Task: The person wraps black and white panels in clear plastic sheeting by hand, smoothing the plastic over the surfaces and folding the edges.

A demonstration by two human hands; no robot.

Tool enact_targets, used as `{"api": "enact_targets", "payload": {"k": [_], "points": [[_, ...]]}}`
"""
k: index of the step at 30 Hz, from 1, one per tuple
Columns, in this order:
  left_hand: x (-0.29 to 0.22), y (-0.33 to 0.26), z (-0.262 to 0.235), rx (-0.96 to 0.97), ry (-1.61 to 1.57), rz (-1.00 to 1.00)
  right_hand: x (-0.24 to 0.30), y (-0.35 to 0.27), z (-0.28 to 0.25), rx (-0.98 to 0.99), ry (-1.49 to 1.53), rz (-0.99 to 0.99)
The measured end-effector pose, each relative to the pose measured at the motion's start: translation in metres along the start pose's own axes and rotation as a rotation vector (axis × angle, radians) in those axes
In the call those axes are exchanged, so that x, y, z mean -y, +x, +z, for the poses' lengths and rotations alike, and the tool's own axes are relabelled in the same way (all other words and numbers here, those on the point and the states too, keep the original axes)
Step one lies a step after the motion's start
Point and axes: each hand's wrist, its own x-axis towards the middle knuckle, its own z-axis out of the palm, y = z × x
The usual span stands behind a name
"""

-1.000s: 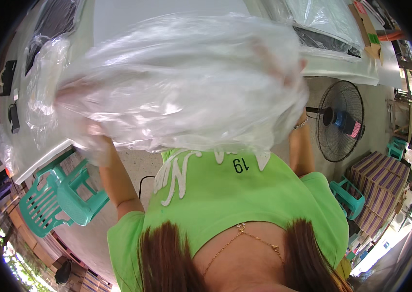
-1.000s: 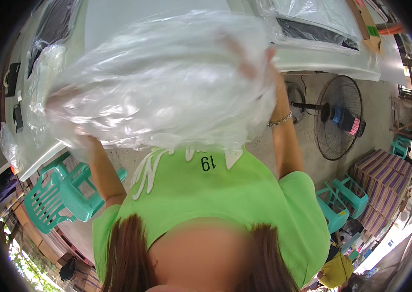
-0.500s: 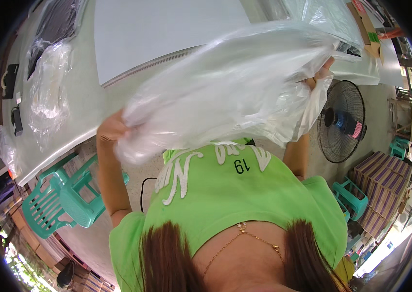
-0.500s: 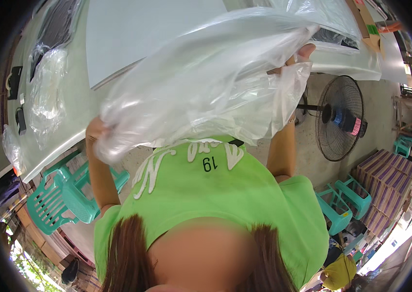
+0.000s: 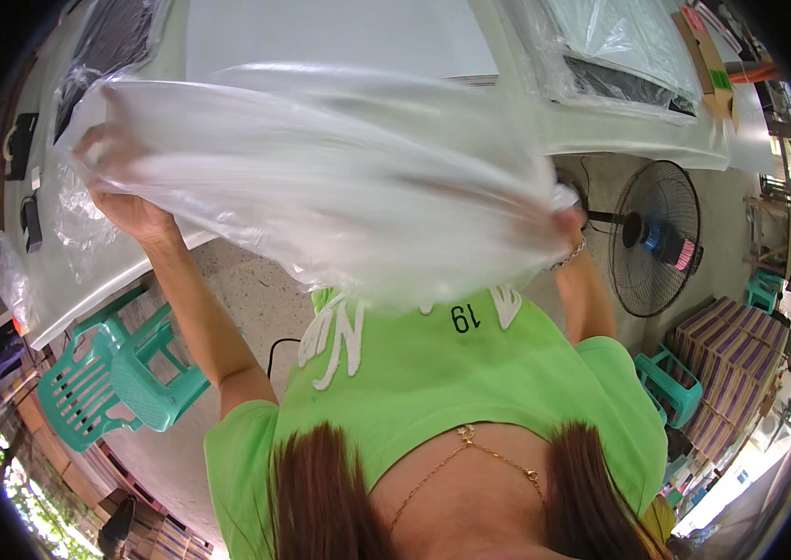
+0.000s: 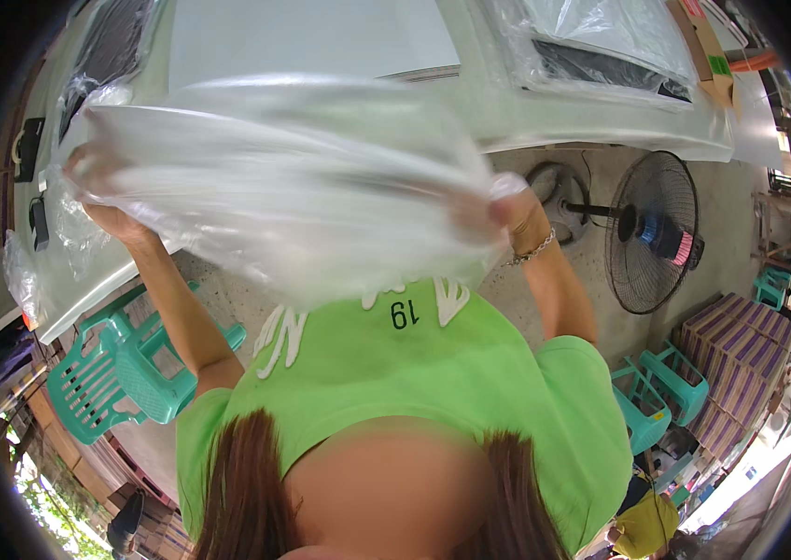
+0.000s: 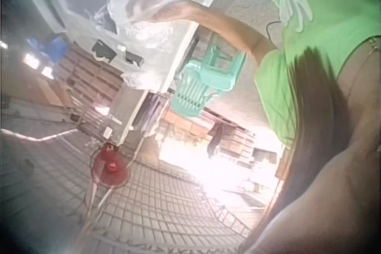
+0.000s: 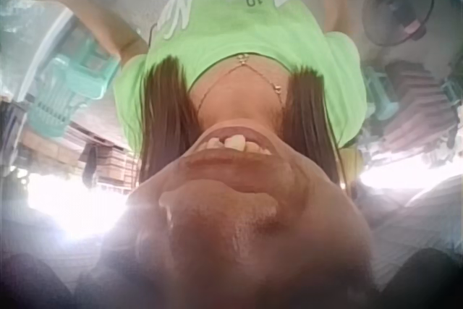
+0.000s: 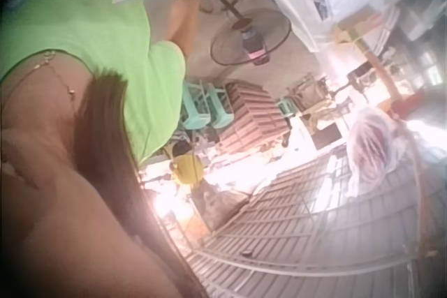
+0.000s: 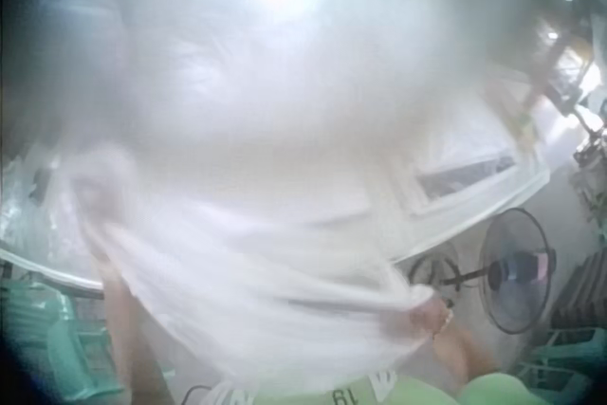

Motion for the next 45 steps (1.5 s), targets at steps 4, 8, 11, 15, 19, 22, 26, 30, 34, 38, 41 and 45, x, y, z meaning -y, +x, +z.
{"api": "enact_targets", "payload": {"k": [4,8,11,15,19,22,26,30,34,38,41,45], "points": [[0.033,-0.025,-0.049,0.119,0.414,-0.219,0.052,0.016,0.012,0.087,0.342,-0.341],[0.057,-0.047,-0.054,0.654,0.775,-0.613,0.084,0.016,0.025,0.11,0.39,-0.47],[0.038,-0.077,-0.033,0.76,0.553,-0.911,0.081,0.019,0.009,0.122,0.372,-0.38],[0.004,-0.056,-0.029,0.94,-0.281,-0.416,0.059,0.007,0.003,0.041,0.148,-0.085],[-0.043,-0.035,-0.035,0.728,-0.505,-0.128,0.047,0.002,0.0,-0.024,-0.145,0.277],[-0.051,-0.034,-0.026,0.602,-0.465,-0.235,0.036,-0.009,-0.005,-0.003,-0.168,0.262],[-0.047,-0.044,-0.034,0.222,0.266,-0.297,0.079,-0.005,0.019,-0.298,-0.339,0.188],[-0.009,-0.062,0.055,-0.034,0.363,-0.297,0.082,0.012,0.03,-0.579,-0.317,-0.018],[0.017,-0.066,0.052,0.049,0.557,-0.158,0.065,0.025,0.011,-0.86,-0.722,-0.131],[0.038,-0.077,0.07,-0.062,1.012,0.187,0.036,0.041,0.004,-1.145,-1.318,-0.439],[0.054,-0.087,0.081,-0.183,1.266,0.341,0.026,0.065,0.019,-1.229,-1.469,-0.665],[0.061,-0.085,0.101,-0.149,1.44,0.53,0.032,0.084,0.025,-1.182,-1.66,-0.626]]}}
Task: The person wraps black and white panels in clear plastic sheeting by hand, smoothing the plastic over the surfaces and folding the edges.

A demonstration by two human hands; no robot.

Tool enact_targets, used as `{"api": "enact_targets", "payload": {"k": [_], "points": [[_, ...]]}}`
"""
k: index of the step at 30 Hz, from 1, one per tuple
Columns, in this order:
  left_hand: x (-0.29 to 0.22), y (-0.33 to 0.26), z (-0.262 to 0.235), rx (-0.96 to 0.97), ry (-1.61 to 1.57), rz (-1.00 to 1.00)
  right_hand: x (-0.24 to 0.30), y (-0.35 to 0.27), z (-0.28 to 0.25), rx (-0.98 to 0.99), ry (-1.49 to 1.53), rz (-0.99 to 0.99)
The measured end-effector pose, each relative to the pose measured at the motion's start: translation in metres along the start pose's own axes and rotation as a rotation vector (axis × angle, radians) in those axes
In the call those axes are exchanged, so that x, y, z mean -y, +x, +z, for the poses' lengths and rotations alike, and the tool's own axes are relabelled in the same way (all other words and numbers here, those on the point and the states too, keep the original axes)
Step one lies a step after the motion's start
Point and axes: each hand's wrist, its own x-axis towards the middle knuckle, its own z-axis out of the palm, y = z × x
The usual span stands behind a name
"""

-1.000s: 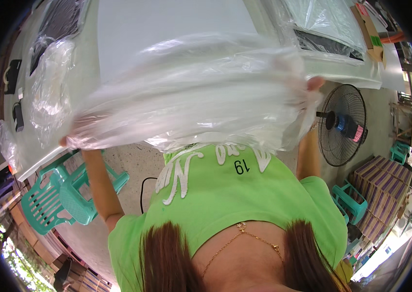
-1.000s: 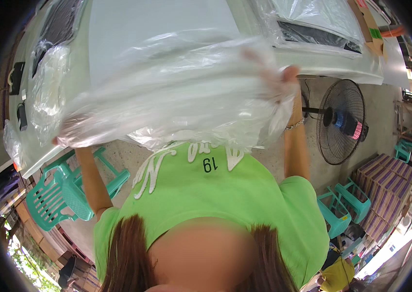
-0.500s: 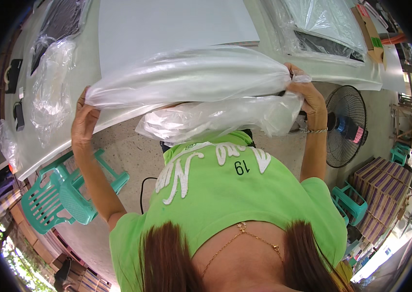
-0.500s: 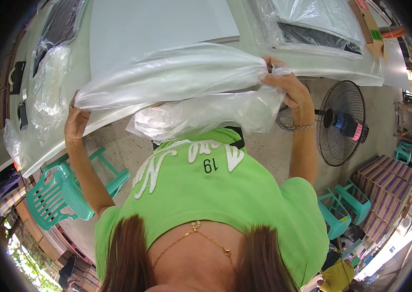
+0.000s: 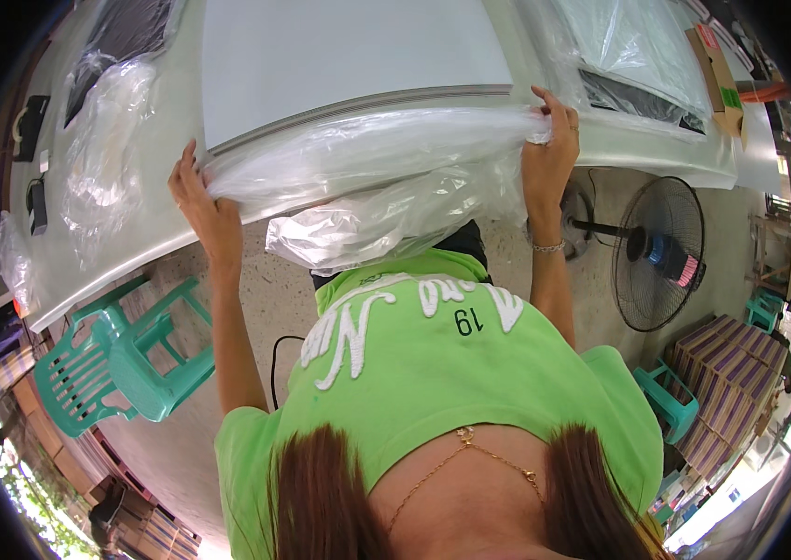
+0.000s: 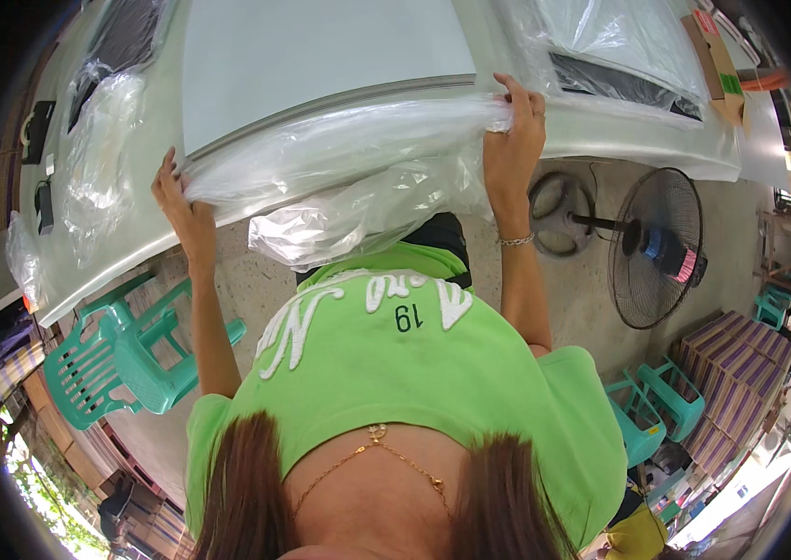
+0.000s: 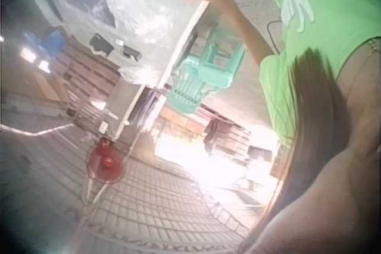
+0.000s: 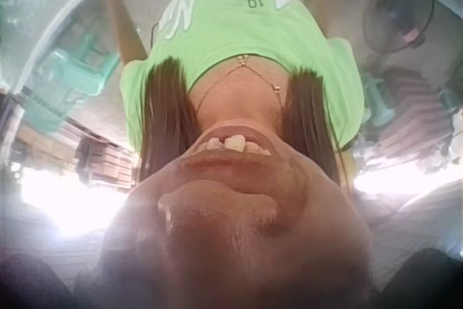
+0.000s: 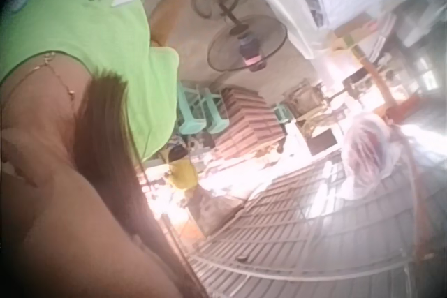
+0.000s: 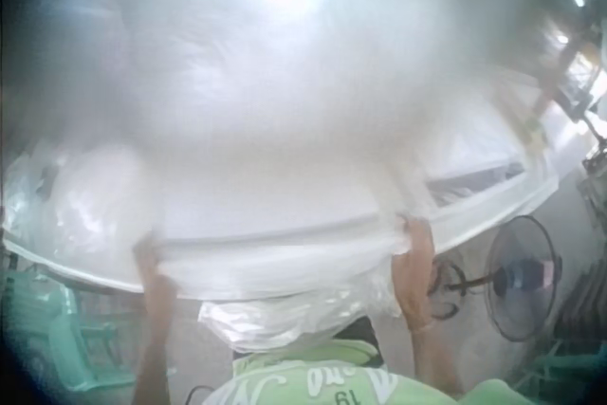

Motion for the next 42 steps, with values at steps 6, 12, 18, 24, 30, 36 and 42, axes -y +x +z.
{"api": "enact_targets", "payload": {"k": [6,12,18,24,30,36,42], "points": [[0.007,0.008,0.005,0.12,-0.039,0.005,0.004,0.017,0.007,0.131,0.101,-0.069],[-0.002,0.007,0.009,0.095,-0.169,-0.077,0.007,0.02,0.014,0.25,0.143,-0.02],[-0.001,0.01,0.005,0.084,-0.289,-0.122,0.006,0.022,0.015,0.246,0.156,-0.047],[-0.001,0.012,0.003,0.052,-0.365,-0.156,0.02,0.027,0.007,0.203,0.186,-0.034],[-0.004,0.02,0.002,-0.049,-0.594,-0.204,0.029,0.042,0.0,0.088,0.38,-0.036],[-0.003,0.041,-0.01,-0.112,-0.311,-0.001,0.013,0.066,-0.003,0.012,0.431,-0.133],[-0.024,0.07,-0.036,-0.138,-0.155,0.223,0.002,0.101,-0.01,-0.014,0.521,-0.141]]}}
